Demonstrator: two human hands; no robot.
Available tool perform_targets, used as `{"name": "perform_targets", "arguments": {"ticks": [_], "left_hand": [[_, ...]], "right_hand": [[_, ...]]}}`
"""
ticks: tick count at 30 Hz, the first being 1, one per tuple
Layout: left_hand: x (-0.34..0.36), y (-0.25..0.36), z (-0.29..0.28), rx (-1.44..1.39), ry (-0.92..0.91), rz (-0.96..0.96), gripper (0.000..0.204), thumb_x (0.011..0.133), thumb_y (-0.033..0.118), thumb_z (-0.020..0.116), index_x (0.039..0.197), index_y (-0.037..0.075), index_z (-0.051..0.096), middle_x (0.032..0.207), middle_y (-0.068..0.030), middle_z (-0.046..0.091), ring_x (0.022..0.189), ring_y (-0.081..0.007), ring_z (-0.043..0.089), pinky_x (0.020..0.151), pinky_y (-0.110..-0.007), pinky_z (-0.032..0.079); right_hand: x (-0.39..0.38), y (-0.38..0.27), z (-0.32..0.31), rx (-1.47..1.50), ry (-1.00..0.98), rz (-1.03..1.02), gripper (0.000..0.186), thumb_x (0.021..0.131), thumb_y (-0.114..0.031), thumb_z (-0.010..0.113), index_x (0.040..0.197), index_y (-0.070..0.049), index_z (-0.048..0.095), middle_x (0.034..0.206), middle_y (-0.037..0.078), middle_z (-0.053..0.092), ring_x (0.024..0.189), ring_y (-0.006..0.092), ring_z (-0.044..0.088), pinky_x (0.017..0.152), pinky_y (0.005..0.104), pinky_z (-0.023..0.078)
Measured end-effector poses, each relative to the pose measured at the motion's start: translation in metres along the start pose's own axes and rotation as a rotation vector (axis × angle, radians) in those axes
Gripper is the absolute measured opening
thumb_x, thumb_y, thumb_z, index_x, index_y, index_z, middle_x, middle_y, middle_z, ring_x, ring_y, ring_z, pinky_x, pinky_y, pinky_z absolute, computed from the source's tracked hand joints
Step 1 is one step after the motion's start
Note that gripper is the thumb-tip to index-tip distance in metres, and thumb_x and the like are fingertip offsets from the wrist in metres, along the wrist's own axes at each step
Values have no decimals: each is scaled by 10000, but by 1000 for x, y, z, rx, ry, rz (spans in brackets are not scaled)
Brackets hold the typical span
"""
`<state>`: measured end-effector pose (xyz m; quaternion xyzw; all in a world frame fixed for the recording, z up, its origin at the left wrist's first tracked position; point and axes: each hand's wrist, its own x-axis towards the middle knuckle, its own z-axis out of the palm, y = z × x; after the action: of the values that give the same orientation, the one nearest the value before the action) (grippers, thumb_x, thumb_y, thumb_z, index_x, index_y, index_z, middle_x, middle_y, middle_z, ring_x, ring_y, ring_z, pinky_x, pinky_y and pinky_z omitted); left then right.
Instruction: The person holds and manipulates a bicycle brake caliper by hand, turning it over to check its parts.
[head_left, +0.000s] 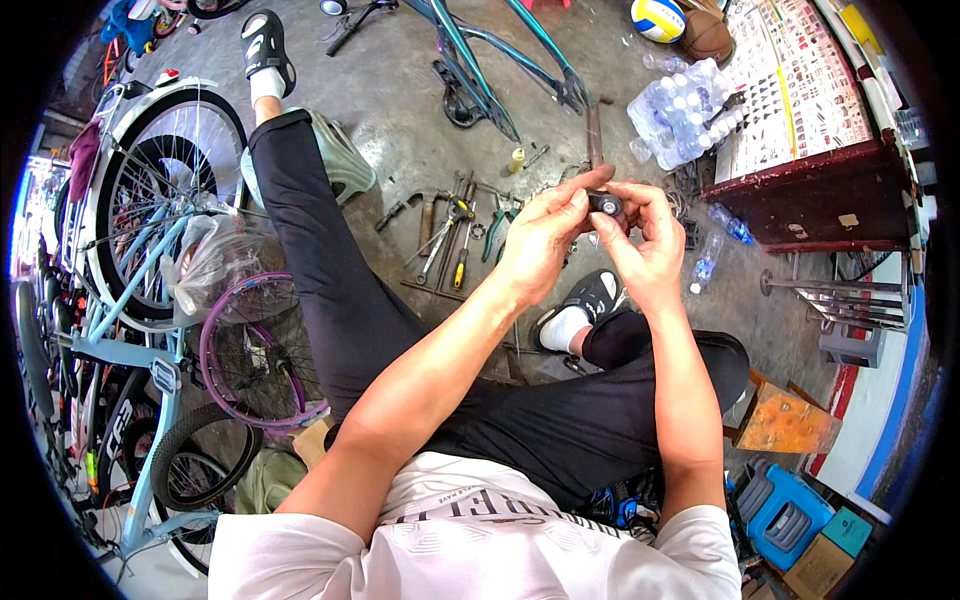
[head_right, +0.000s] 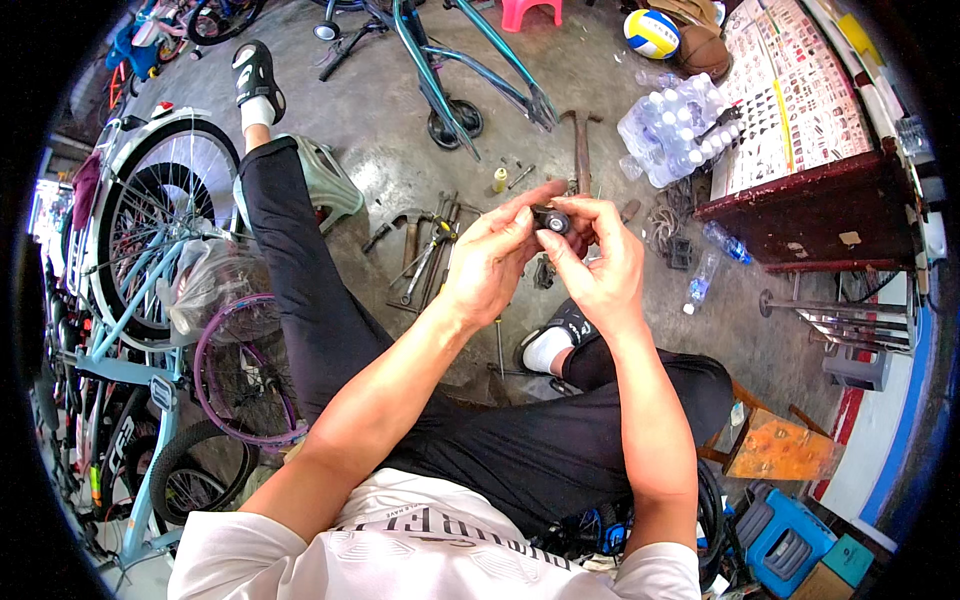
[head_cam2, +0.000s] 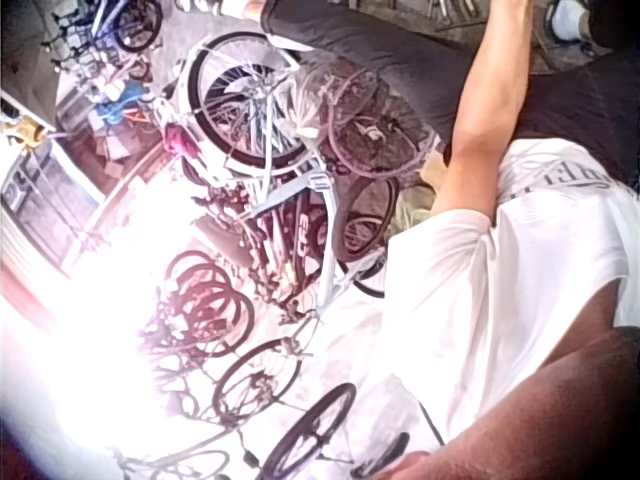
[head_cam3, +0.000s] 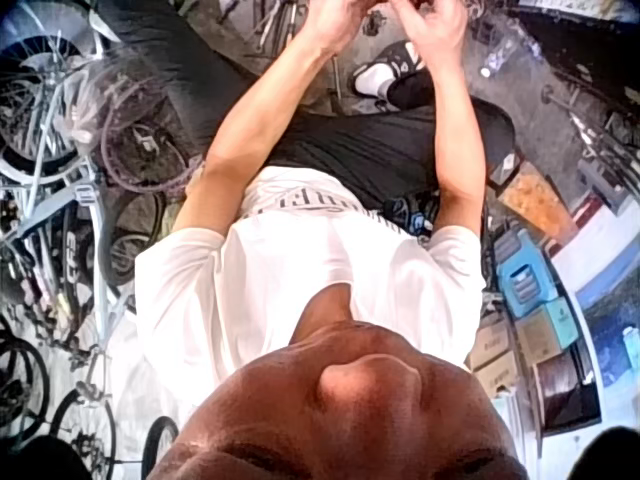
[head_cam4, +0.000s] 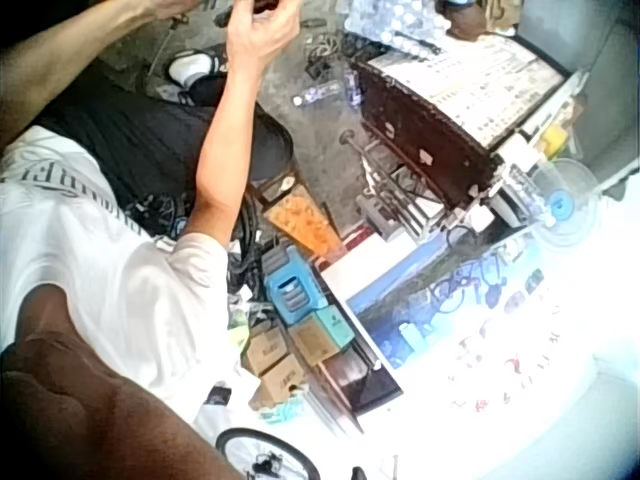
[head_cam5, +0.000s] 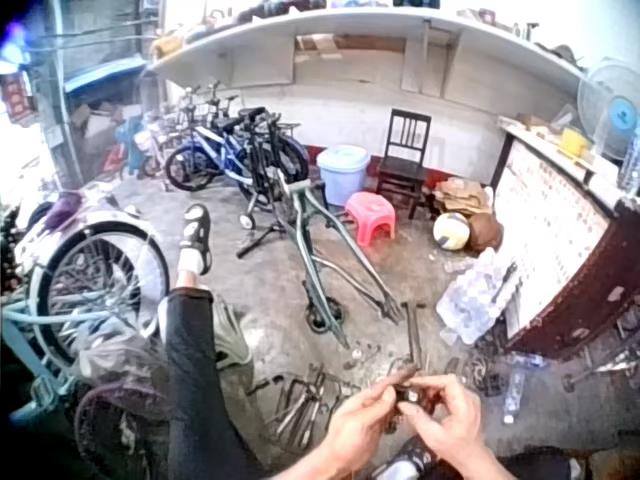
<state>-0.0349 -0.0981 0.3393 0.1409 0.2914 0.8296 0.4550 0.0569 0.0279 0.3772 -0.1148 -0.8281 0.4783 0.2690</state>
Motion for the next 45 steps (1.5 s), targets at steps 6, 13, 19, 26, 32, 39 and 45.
{"name": "perform_targets", "arguments": {"ticks": [6,13,19,26,32,39,45], "left_hand": [[-1,-8,9,58,0,15,488,1089,278,523,1478,-16,502,1344,-136,641,1238,-204,610,1094,-399,453],[2,-10,3,253,102,112,394,1072,275,577,1380,34,625,1278,-57,674,1103,-144,634,924,-323,535],[2,-13,-2,384,149,156,315,1067,200,588,1312,14,658,1182,-34,659,1027,-126,636,867,-297,542],[3,-15,6,501,118,174,269,1047,85,558,1276,-10,662,1127,-59,630,984,-137,650,824,-291,557],[-1,-13,11,602,129,233,282,1033,46,561,1290,-1,666,1127,-56,633,949,-121,635,780,-266,551],[-1,-14,9,633,153,314,250,1003,15,615,1244,-4,682,1138,-47,647,941,-105,625,776,-255,541],[-1,-16,9,694,205,351,223,951,-7,656,1170,-2,699,1090,-76,671,903,-143,651,782,-280,539]], "right_hand": [[0,2,3,52,145,87,130,991,-117,700,964,-1,648,776,-10,648,697,37,552,624,229,472],[2,-2,10,88,165,181,220,1078,-196,564,1031,-19,685,788,-11,638,670,47,519,601,236,428],[2,-6,12,-60,117,77,158,1033,-174,623,1067,-26,669,810,24,667,666,82,561,607,263,458],[5,4,13,-305,206,-38,143,1006,-152,636,1062,-22,614,834,104,685,712,207,668,665,341,522],[7,6,17,-125,331,78,187,1068,-193,530,1082,-23,608,804,70,659,674,175,618,635,341,492],[1,7,4,-95,174,183,215,1018,-207,674,1026,-11,585,703,4,563,601,69,456,529,273,375],[3,16,12,-14,247,129,214,1030,-221,659,968,-43,559,701,-25,548,614,15,451,525,211,329]]}}
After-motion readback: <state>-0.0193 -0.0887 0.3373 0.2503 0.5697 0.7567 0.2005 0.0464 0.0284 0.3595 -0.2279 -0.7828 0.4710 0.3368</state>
